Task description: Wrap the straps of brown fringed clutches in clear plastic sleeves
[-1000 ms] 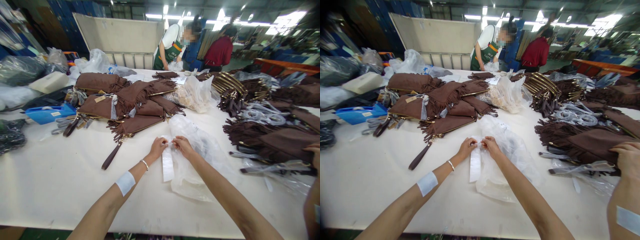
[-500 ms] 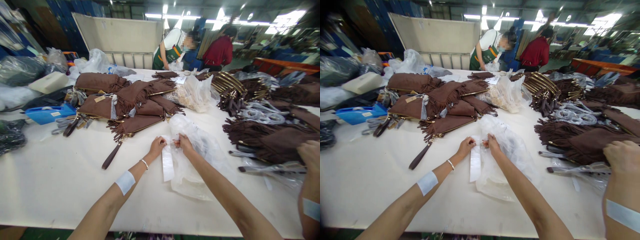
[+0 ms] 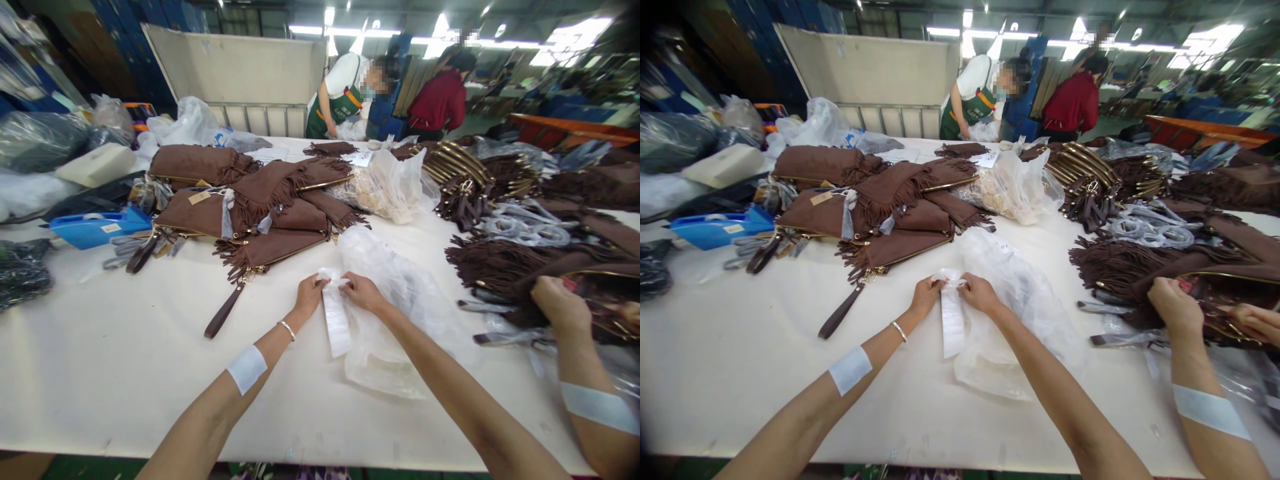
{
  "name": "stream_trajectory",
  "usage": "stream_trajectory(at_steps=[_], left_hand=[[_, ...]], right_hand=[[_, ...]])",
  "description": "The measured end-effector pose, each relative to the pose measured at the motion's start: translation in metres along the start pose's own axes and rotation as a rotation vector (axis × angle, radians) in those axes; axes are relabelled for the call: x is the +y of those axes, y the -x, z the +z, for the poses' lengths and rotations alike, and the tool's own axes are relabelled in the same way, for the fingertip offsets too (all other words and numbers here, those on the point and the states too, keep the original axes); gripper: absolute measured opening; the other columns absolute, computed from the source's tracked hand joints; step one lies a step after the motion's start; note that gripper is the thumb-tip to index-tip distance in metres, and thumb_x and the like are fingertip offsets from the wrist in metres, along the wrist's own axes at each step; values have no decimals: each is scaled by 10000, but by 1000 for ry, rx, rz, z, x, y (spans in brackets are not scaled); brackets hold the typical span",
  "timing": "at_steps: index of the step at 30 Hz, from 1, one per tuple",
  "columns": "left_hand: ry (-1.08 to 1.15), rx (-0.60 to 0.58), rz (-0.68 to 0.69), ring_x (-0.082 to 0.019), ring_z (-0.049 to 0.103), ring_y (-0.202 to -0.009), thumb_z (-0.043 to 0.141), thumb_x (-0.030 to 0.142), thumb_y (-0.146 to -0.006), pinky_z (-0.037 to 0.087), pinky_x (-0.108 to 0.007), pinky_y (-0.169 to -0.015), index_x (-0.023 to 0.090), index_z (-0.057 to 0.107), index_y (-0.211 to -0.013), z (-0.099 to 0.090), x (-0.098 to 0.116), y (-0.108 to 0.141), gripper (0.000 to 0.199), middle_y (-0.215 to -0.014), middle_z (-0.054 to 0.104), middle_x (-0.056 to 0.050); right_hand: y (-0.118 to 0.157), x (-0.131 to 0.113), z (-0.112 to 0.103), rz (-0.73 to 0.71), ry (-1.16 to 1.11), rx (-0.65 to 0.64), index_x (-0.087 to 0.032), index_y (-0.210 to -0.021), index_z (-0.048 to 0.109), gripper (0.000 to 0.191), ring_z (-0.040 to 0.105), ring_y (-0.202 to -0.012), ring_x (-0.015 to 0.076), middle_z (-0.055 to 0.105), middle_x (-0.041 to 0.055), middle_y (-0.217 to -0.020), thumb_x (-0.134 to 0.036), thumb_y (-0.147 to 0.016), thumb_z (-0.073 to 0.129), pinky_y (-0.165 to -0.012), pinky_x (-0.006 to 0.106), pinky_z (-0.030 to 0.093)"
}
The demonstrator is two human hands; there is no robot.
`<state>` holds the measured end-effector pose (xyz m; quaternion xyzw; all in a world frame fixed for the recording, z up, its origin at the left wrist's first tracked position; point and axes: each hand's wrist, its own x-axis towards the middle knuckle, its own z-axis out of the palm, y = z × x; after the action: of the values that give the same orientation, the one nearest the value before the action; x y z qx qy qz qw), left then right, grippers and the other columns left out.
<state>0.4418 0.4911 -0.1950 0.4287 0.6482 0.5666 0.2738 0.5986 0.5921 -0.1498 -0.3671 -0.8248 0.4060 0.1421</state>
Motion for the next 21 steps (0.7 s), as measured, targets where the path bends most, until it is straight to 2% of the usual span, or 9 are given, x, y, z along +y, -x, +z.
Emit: stream_trajectory(at_steps=[2, 4, 7, 10, 14, 21], left_hand=[[-3, 6, 3, -225, 624, -858, 567, 347, -890, 484, -316, -770, 174, 676, -902, -2, 2, 1, 205, -913, 694, -59], [-33, 11, 25, -230, 608, -945, 592, 319, -885, 473, -334, -851, 186, 679, -923, -4, 6, 2, 163, -984, 681, -63], [-200, 54, 96, -243, 563, -1032, 631, 249, -866, 444, -363, -929, 197, 679, -898, -8, 10, 4, 78, -988, 660, -59], [-351, 120, 104, -254, 540, -1030, 642, 207, -855, 450, -376, -913, 188, 670, -874, -11, 11, 7, 39, -952, 638, -65], [-389, 147, 69, -245, 542, -1004, 640, 180, -851, 456, -372, -898, 190, 672, -898, -15, 7, 11, 58, -976, 616, -64], [-421, 105, 151, -233, 532, -950, 596, 132, -867, 440, -357, -864, 208, 708, -797, -21, 6, 14, 152, -892, 634, -48]], right_hand=[[1, 0, -1, -92, 255, -21, -200, -946, 650, 185, 563, -750, 163, 664, 25, -841, -171, -782, 569, -706, 239, 386], [1, 1, 0, -117, 363, -22, -192, -972, 652, 243, 581, -824, 171, 670, 47, -930, -113, -780, 525, -761, 243, 395], [1, 4, 3, -102, 382, -15, -182, -964, 652, 254, 585, -879, 173, 660, 60, -960, -82, -782, 505, -799, 240, 398], [0, 7, 6, -92, 405, -23, -182, -948, 657, 227, 588, -889, 171, 653, 65, -961, -87, -795, 519, -802, 232, 401], [-1, 8, 8, -76, 428, -27, -178, -928, 665, 191, 588, -864, 179, 652, 76, -947, -110, -805, 535, -786, 239, 404], [-3, 7, 8, -42, 425, -58, -172, -919, 675, 212, 596, -878, 188, 661, 83, -952, -102, -783, 529, -792, 247, 401]])
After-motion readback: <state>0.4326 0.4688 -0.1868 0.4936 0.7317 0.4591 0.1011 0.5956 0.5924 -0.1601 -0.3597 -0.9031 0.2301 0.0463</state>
